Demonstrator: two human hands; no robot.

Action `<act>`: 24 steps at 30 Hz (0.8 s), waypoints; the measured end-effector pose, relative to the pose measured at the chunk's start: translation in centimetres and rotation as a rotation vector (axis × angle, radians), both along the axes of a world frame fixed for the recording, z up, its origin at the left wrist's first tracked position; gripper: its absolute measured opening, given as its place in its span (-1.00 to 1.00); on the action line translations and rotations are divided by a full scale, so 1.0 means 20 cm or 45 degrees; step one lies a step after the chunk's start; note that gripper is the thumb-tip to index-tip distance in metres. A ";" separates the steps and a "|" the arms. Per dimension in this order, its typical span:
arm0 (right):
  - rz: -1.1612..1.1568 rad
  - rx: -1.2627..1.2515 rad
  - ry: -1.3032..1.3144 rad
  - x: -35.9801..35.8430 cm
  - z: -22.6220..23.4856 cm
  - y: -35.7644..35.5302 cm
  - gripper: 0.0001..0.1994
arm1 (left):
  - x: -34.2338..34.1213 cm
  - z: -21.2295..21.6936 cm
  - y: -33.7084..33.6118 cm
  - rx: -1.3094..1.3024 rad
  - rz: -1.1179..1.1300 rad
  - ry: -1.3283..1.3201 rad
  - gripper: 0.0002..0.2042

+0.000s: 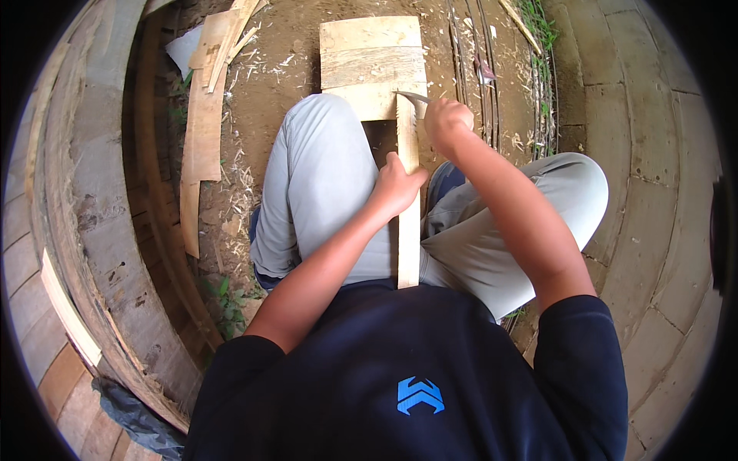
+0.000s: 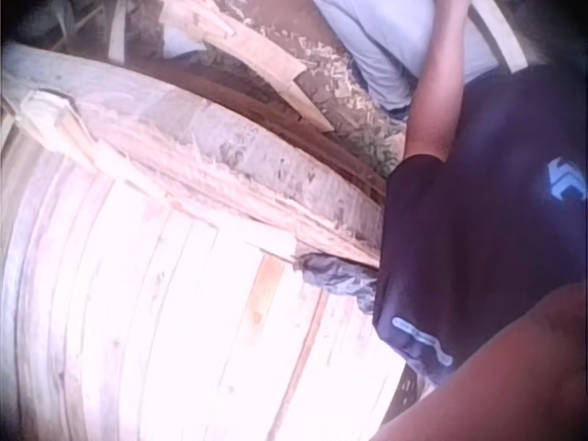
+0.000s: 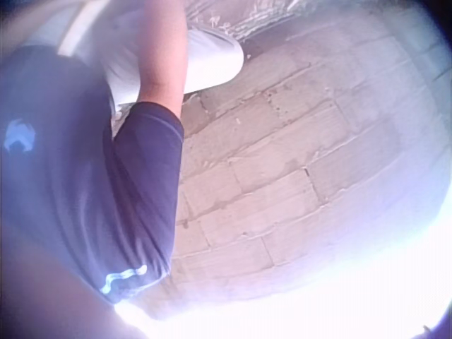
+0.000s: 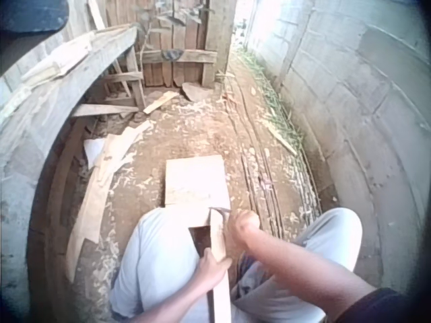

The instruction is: The person sits on the ground and uses a curved knife to shave and shape a long wooden stick. They repeatedly hold the stick between their legs, carve along its length, and inspect the edges by turning the piece over.

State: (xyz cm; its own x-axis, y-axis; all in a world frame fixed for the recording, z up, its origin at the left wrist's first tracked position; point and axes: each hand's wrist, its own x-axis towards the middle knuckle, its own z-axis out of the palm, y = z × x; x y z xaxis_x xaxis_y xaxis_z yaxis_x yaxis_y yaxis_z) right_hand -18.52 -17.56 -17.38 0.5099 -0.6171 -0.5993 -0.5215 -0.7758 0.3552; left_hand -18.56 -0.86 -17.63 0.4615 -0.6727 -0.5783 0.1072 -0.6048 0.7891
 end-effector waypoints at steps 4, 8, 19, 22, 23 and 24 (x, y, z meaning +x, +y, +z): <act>-0.052 0.140 0.117 0.05 0.12 -0.06 -0.58 | 0.00 -0.02 0.00 0.004 0.006 0.022 -0.46; -0.020 0.129 0.080 0.03 0.21 -0.01 -0.58 | 0.00 -0.02 0.01 0.009 0.000 0.004 -0.45; -0.014 0.061 0.150 -0.04 0.09 0.05 -0.44 | -0.01 -0.02 0.00 -0.027 0.024 0.047 -0.46; 0.023 -0.034 -0.006 -0.08 0.06 0.07 -0.42 | 0.00 -0.04 0.00 -0.004 0.001 0.018 -0.46; -0.023 -0.024 -0.002 -0.07 0.03 0.07 -0.43 | -0.01 -0.04 0.00 0.008 -0.017 0.003 -0.46; -0.070 -0.020 -0.001 -0.04 0.01 0.05 -0.43 | -0.01 -0.04 -0.01 0.005 -0.014 0.002 -0.46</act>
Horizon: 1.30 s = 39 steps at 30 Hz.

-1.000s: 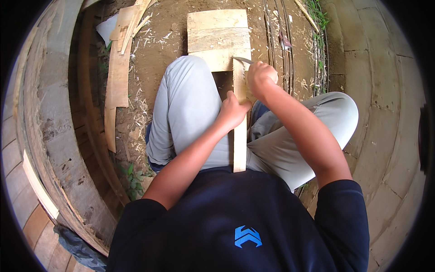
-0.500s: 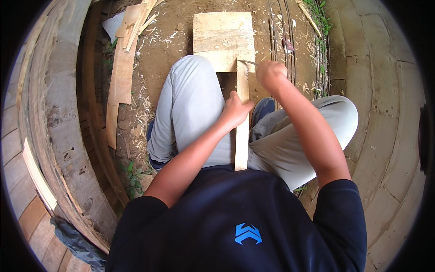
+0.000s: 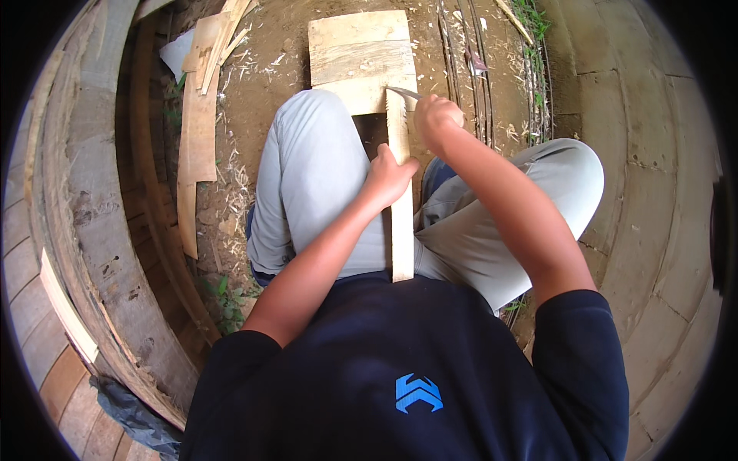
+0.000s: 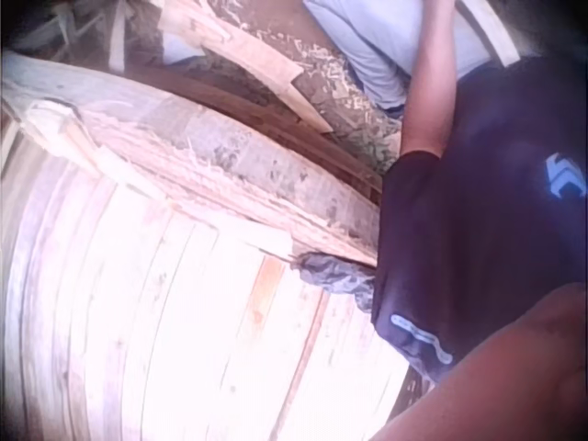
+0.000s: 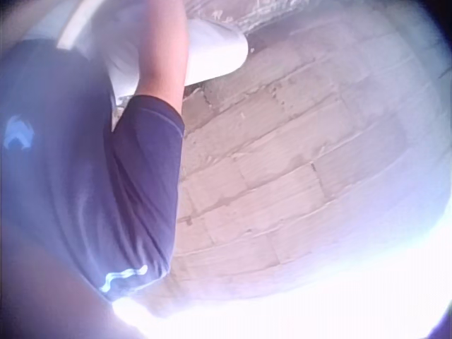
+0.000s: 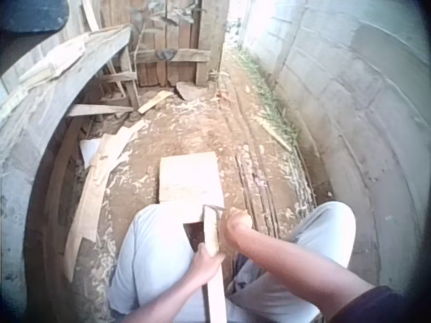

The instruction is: The person sits on the ground and uses a curved knife to shave and shape a long wooden stick. They repeatedly hold the stick between their legs, carve along its length, and inspect the edges by turning the piece over.

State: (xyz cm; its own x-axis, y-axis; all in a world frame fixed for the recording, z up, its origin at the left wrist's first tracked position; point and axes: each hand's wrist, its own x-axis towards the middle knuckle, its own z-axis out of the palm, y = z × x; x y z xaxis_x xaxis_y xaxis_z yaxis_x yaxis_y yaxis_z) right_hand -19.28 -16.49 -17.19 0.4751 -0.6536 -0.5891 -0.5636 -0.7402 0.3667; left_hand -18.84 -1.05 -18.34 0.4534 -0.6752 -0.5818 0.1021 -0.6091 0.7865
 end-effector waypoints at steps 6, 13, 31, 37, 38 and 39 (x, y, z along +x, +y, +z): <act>-0.004 0.122 0.049 0.04 0.05 -0.09 -0.52 | 0.00 0.01 0.02 -0.023 0.013 -0.033 -0.42; 0.069 0.123 0.052 0.01 0.11 -0.08 -0.57 | 0.00 0.02 0.02 -0.010 0.019 -0.027 -0.43; -0.039 0.207 -0.019 0.00 0.01 -0.16 -0.72 | 0.01 0.00 0.00 0.008 -0.028 -0.016 -0.43; 0.179 0.177 0.103 0.02 0.14 -0.08 -0.55 | 0.01 -0.03 0.02 -0.036 0.013 -0.009 -0.43; 0.198 0.147 0.095 0.00 0.13 -0.07 -0.54 | 0.01 -0.02 0.02 -0.050 0.005 -0.006 -0.43; 0.144 0.164 0.099 0.00 0.11 -0.07 -0.53 | 0.00 -0.02 0.02 -0.047 0.001 -0.015 -0.43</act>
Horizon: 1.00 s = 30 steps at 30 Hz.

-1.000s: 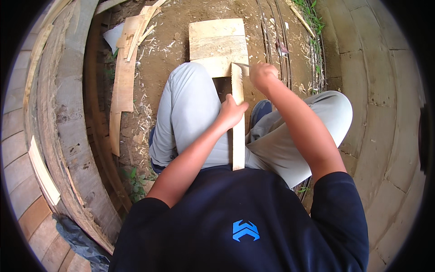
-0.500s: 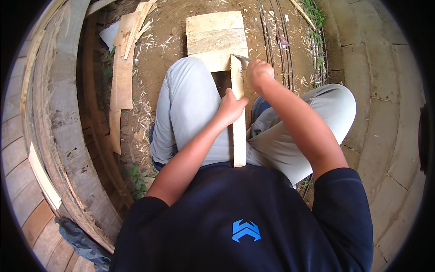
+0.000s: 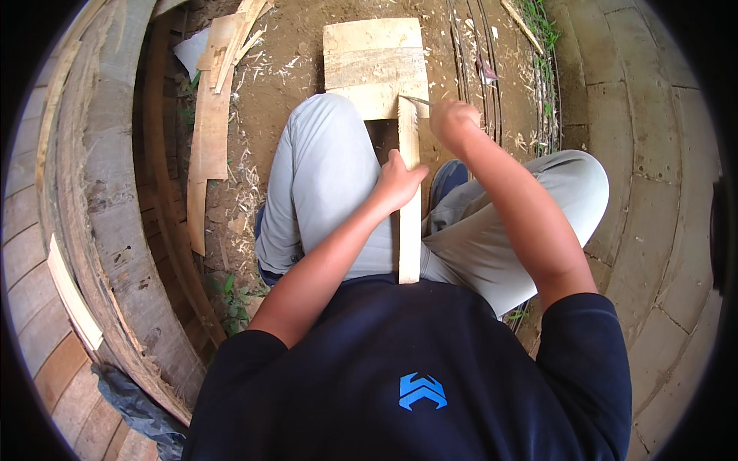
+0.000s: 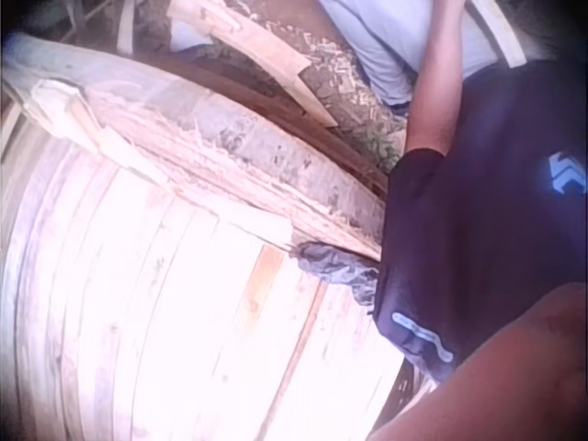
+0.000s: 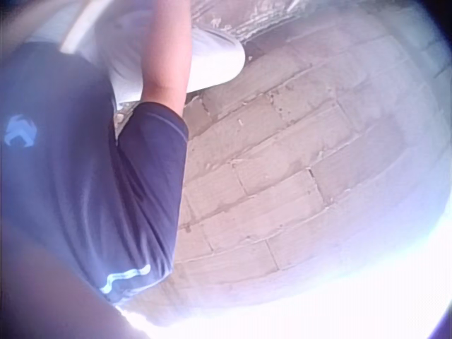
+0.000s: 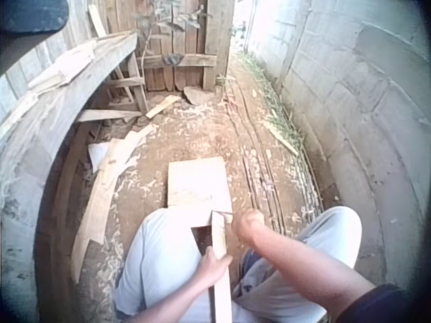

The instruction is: The person sits on the ground and uses a curved knife to shave and shape a long wooden stick. They repeatedly hold the stick between their legs, carve along its length, and inspect the edges by turning the piece over.

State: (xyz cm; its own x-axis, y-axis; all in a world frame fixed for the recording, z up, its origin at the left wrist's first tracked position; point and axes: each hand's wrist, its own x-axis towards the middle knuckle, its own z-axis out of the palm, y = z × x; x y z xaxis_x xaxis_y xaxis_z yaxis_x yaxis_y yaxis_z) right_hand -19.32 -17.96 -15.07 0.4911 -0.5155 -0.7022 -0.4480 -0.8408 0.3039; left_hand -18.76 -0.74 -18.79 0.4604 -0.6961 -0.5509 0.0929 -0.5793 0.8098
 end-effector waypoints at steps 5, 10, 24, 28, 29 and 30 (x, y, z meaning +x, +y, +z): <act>-0.106 -0.019 -0.018 -0.02 -0.07 0.02 -0.46 | 0.00 0.01 -0.01 0.009 0.001 0.008 -0.43; -0.072 -0.034 -0.012 -0.03 -0.09 0.06 -0.42 | -0.01 -0.01 -0.01 -0.026 0.012 0.008 -0.43; -0.228 0.028 -0.120 0.00 -0.09 -0.07 -0.68 | -0.02 0.01 0.00 0.050 -0.002 -0.074 -0.39; -0.106 -0.042 -0.082 -0.01 -0.07 -0.03 -0.56 | -0.02 0.03 -0.01 0.072 0.011 -0.070 -0.41; -0.084 -0.054 -0.071 -0.01 -0.05 -0.01 -0.56 | -0.02 0.06 0.00 0.076 0.010 -0.059 -0.41; -0.059 -0.064 -0.061 -0.01 -0.04 0.00 -0.54 | -0.02 0.07 -0.01 0.081 0.008 -0.049 -0.41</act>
State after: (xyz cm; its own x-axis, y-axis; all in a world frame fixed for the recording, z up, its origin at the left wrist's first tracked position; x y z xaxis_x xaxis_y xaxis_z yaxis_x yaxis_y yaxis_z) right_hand -19.55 -17.90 -15.88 0.4984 -0.5723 -0.6512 -0.5011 -0.8031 0.3223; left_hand -19.21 -0.84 -17.40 0.4865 -0.6572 -0.5756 0.0661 -0.6293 0.7744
